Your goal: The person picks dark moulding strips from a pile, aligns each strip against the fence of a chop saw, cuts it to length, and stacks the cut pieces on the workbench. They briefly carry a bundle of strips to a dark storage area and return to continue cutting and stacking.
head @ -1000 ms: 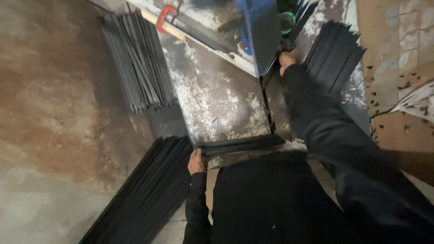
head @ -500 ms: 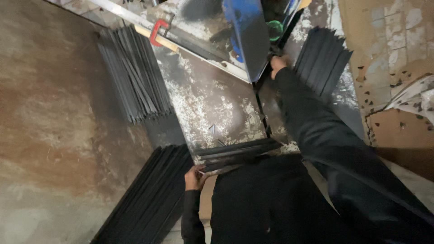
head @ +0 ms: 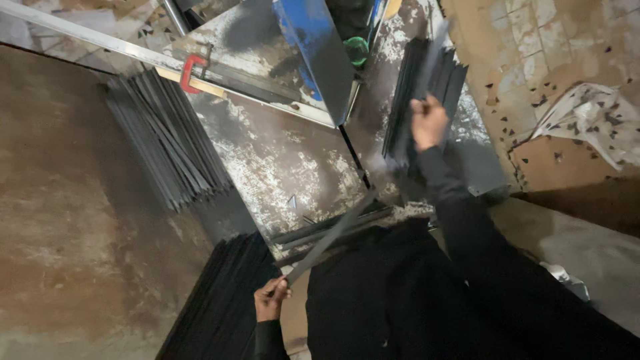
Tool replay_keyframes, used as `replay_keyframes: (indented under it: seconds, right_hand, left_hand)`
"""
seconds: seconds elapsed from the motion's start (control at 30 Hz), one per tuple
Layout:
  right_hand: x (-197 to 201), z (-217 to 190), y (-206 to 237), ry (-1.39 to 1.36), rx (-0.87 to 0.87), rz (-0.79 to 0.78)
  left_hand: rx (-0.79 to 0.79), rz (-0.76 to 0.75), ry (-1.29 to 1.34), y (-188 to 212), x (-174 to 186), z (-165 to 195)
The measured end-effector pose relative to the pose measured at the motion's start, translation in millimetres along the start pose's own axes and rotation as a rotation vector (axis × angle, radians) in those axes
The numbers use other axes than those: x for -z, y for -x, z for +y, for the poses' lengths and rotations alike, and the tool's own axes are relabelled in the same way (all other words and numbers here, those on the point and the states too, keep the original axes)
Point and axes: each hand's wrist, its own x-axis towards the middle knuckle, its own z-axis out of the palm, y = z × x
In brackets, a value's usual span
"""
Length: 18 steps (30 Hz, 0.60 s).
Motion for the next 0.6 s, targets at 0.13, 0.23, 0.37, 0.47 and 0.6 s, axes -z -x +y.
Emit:
replay_keyframes:
  seconds: [0.13,0.23,0.37,0.47,0.6]
  right_hand:
    - [37.4,43.8,-0.5,0.211,-0.228,-0.03]
    - [37.4,61.0,-3.5,0.146,-0.126,-0.057]
    - [32.7,61.3,-6.1,0.345,0.125,-0.031]
    - [30.0,53.5,6.7,0.273,0.048,0.013]
    - [7.0,17.6,51.8,-0.049,0.358,-0.255]
  left_hand:
    - [-0.038,-0.035,0.061,-14.4,-8.7,-3.8]
    - [0.075,-0.036,0.183,-31.8,-29.8,1.7]
    - [0.054,-0.122,0.188,-53.8,-61.6,17.3]
    - [0.044,-0.127,0.149,-71.7,-87.1,38.1]
    - [-0.047,-0.164,0.205,-105.7,-132.6,66.9]
